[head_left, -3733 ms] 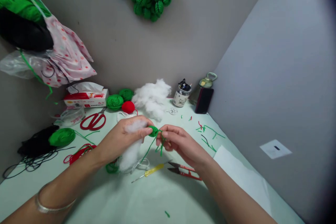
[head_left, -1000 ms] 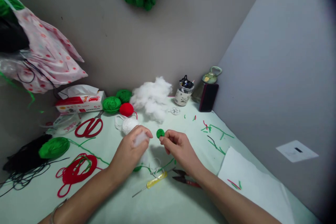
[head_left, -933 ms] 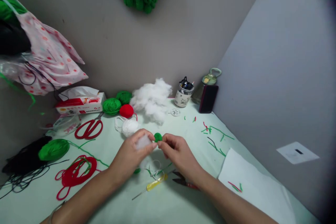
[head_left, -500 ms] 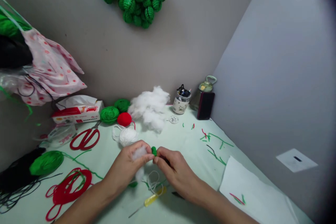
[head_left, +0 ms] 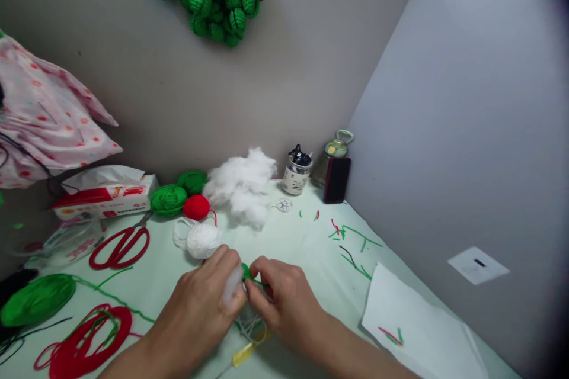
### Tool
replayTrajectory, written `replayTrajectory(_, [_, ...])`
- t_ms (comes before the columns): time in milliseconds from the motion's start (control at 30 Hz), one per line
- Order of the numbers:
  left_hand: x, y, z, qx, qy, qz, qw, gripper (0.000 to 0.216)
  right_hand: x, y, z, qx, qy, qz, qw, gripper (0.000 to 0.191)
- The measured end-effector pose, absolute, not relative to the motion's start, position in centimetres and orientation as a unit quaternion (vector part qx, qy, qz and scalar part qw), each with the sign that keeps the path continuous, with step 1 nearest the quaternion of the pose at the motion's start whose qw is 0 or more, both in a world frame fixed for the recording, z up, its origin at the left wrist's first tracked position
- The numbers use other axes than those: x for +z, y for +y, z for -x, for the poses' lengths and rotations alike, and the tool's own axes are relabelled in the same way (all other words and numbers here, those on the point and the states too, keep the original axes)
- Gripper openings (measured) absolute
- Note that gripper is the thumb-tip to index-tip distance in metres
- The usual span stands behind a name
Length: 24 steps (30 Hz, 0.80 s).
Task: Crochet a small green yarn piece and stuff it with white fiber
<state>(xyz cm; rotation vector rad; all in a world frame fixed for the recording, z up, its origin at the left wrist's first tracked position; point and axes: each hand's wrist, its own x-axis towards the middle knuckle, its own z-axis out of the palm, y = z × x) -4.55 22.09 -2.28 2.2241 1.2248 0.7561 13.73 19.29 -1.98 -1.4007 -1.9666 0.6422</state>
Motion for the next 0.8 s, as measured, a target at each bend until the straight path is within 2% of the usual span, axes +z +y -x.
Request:
replayTrajectory(167, [-2.2,22.2,4.5,0.34,0.41,-0.76,0.372,0.016,-1.4,18.7,-13.5,0.19,-0.762,0.505,0.358,0.019])
replayTrajectory(367, [-2.9,22.1,4.3,0.347,0.425,-0.795,0.257,0.009,-2.0,18.3,-13.1,0.142,-0.798,0.472,0.348,0.017])
replayTrajectory(433, [-2.9,22.0,4.2,0.355,0.436,-0.789,0.249,0.01,-2.1,18.5,-13.2,0.148,-0.792,0.479,0.348,0.015])
replayTrajectory(500, [-2.6,22.0,4.2,0.362,0.437,-0.766,0.301,0.009,-1.9,18.8,-13.5,0.179,-0.775,0.502,0.339,0.013])
replayTrajectory(567, [-2.0,22.0,4.2,0.361,0.447,-0.706,0.413,0.005,-1.5,19.1,-13.6,0.225,-0.743,0.542,0.322,0.016])
replayTrajectory(667, [-1.0,22.0,4.1,0.38,0.489,-0.529,0.58,0.022,-0.8,19.1,-13.5,0.326,-0.686,0.583,0.288,0.021])
replayTrajectory(733, [-0.9,21.7,3.7,0.449,0.492,-0.445,0.599,0.024,-0.4,18.8,-13.2,0.422,-0.678,0.541,0.263,0.021])
replayTrajectory(800, [-1.4,21.1,3.1,0.427,0.474,-0.442,0.631,0.026,-0.2,18.5,-13.0,0.495,-0.685,0.467,0.258,0.019])
